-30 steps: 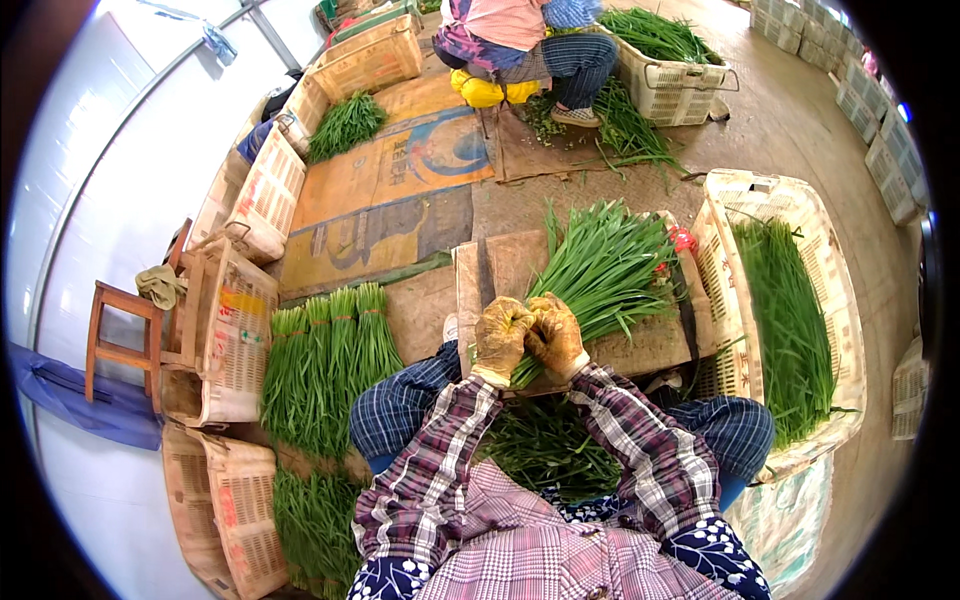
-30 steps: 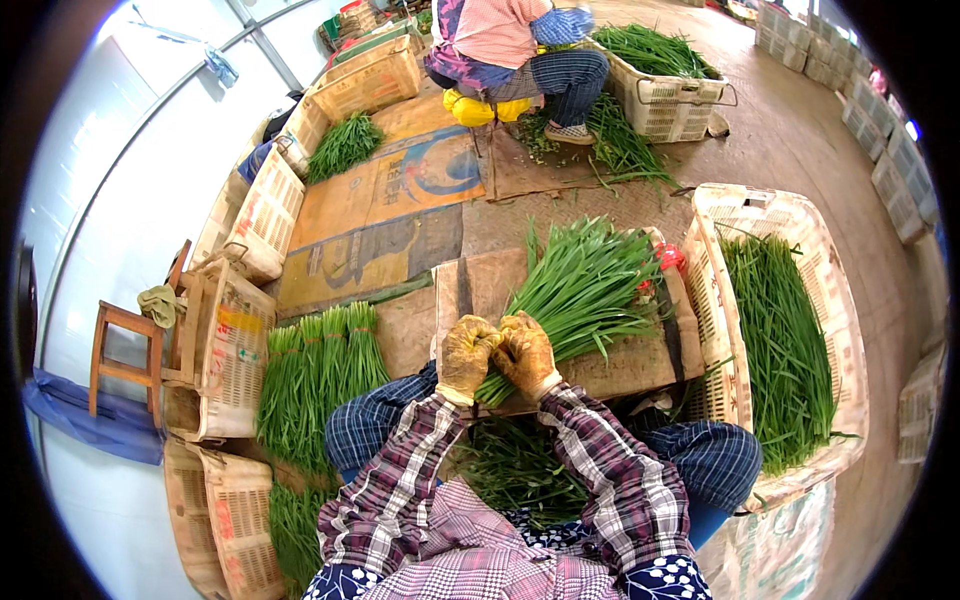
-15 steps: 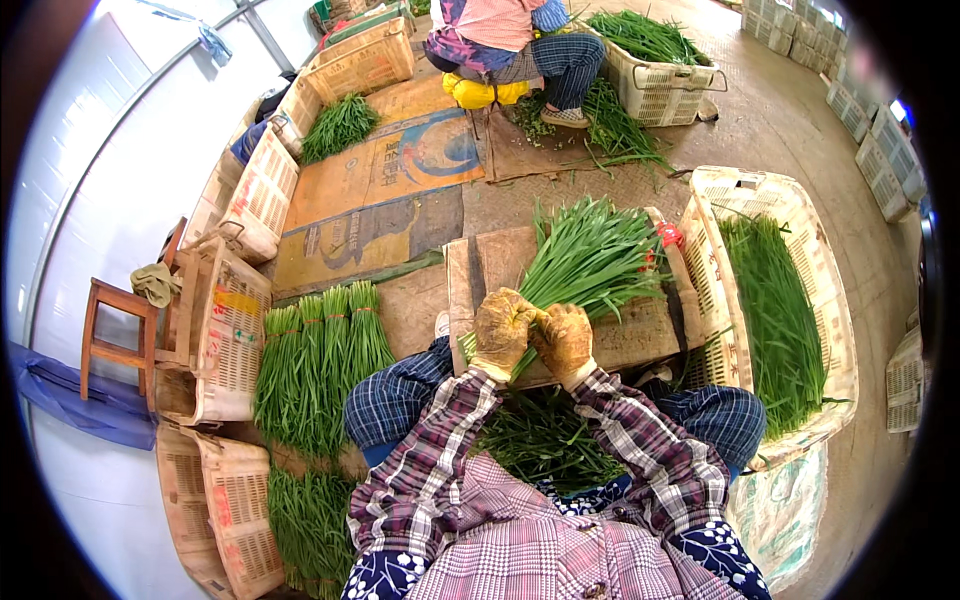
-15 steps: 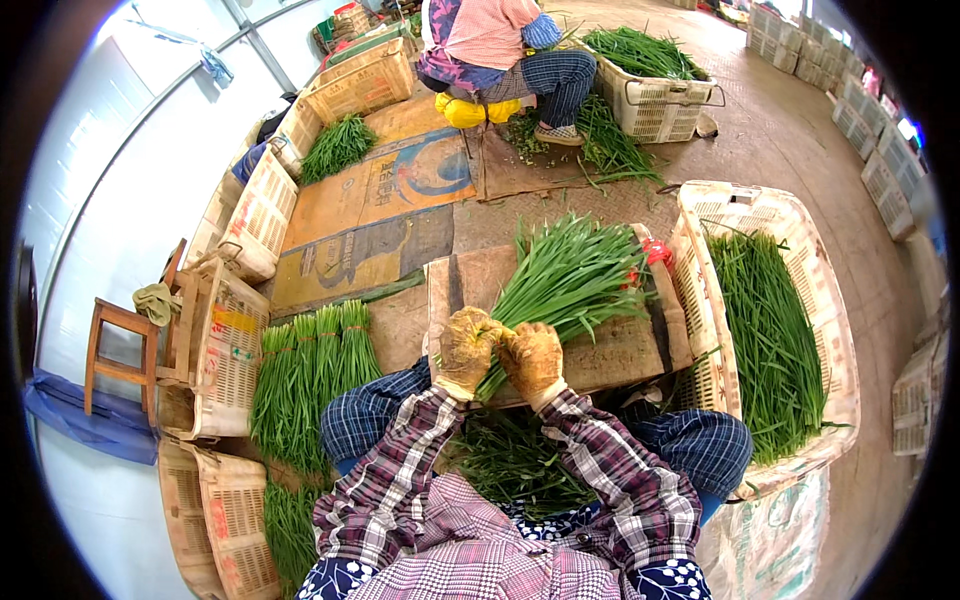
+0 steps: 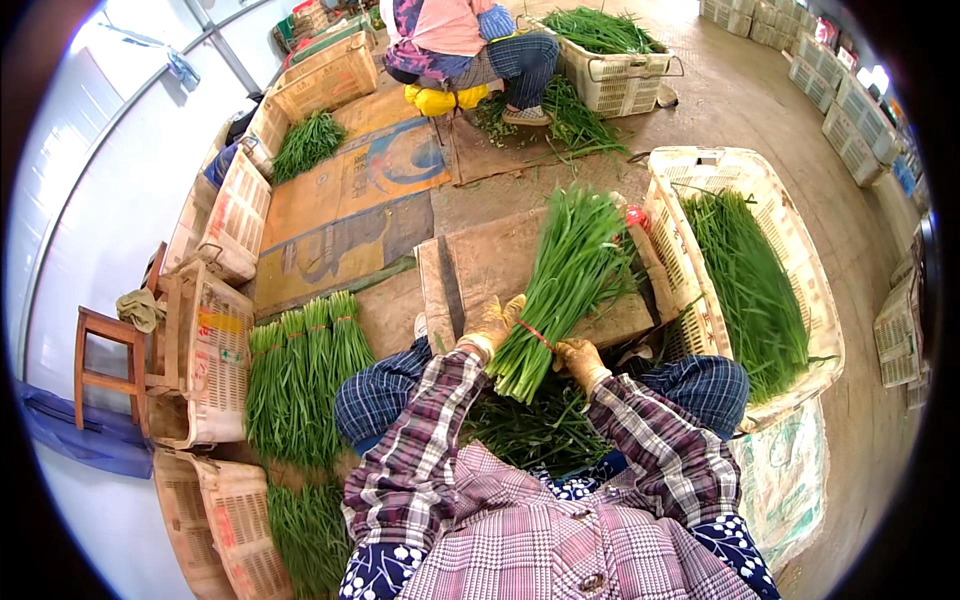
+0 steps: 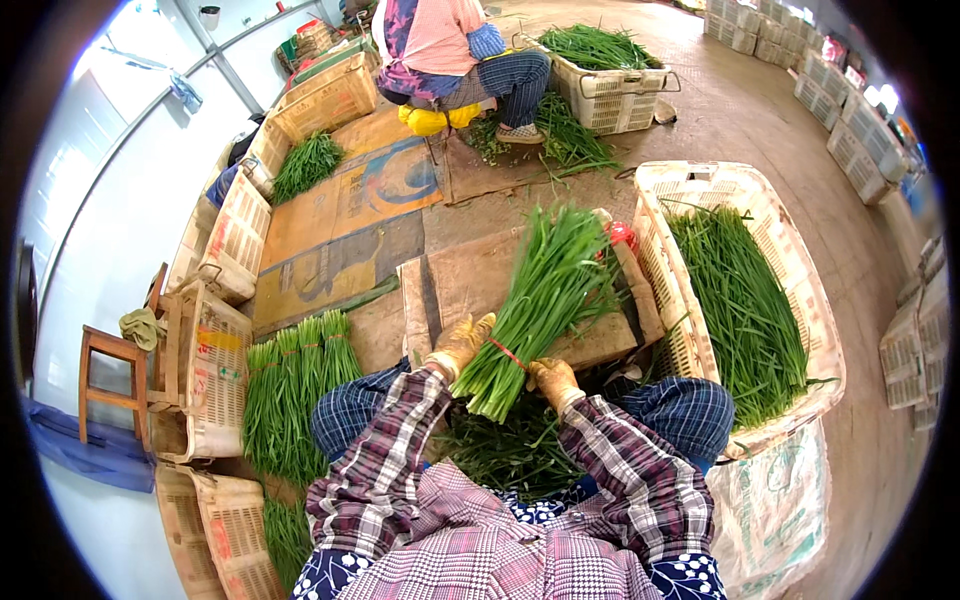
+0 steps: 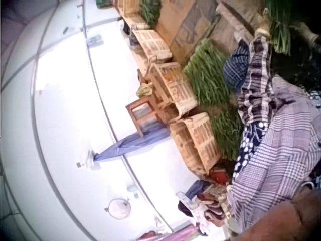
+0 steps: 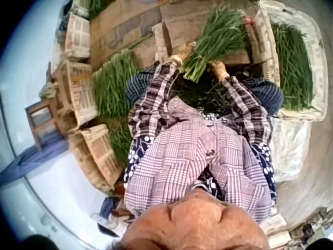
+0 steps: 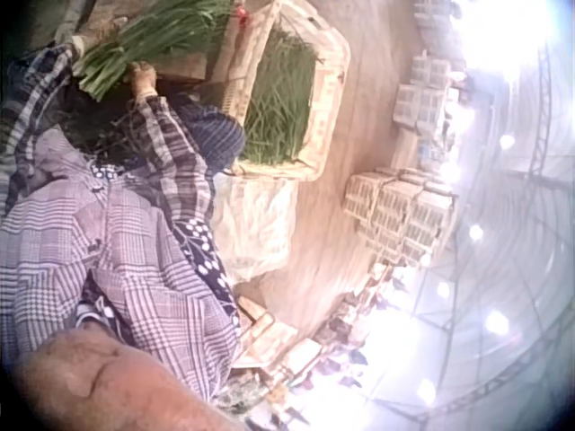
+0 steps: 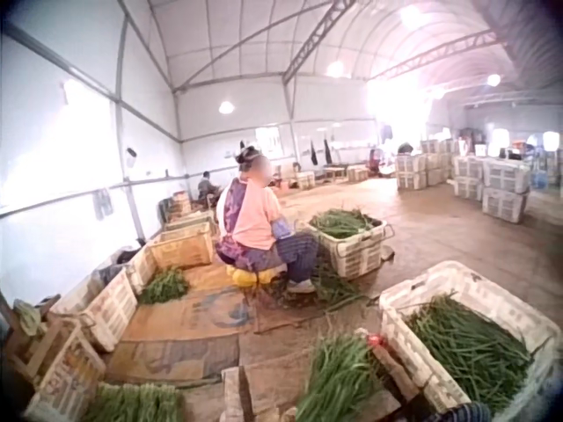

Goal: The person gathers green onions from a basket, aligns them into bundles, and ties them with red rubber bands. The tied bundles are placed on a wooden board beside the work area.

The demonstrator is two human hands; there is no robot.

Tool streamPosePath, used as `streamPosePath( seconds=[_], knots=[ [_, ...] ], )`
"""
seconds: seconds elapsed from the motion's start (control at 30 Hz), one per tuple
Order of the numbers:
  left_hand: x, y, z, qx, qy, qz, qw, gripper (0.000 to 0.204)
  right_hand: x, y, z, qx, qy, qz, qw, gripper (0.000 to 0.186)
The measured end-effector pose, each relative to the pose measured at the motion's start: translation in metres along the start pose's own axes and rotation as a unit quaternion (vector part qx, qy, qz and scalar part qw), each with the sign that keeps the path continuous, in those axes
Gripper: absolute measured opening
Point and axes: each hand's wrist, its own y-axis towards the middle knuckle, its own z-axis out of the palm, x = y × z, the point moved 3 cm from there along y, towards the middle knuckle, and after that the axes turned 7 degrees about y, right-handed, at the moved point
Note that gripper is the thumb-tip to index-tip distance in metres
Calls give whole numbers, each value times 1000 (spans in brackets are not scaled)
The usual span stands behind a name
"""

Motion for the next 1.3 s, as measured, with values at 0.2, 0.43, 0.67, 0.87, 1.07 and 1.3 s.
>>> streamPosePath(
  seconds=[0.2, 0.43, 0.67, 0.87, 1.07, 1.3],
  knots=[
    [-12, 8, 27, 124, -99, -67, 985, 94, -6, 4, -3, 26, 118, -18, 992, 25],
    [7, 12, 65, -7, -253, -34, 967, 77, 17, 6, 2, 54, -80, -335, 937, 19],
    [-9, 11, 8, -204, -388, 131, 889, 43, 112, -4, 16, -102, 3, -344, 933, 14],
    [-82, -28, -83, -12, -663, 321, 676, 48, 122, -3, 35, 153, 539, -265, 785, 39],
    [-122, -15, -55, -35, -489, 235, 839, 51, 0, 55, 28, 162, 546, -89, 817, 51],
    [-139, -7, -23, -15, -409, 186, 893, 55, 0, 48, 22, 10, 71, -348, 935, 69]
  ],
)
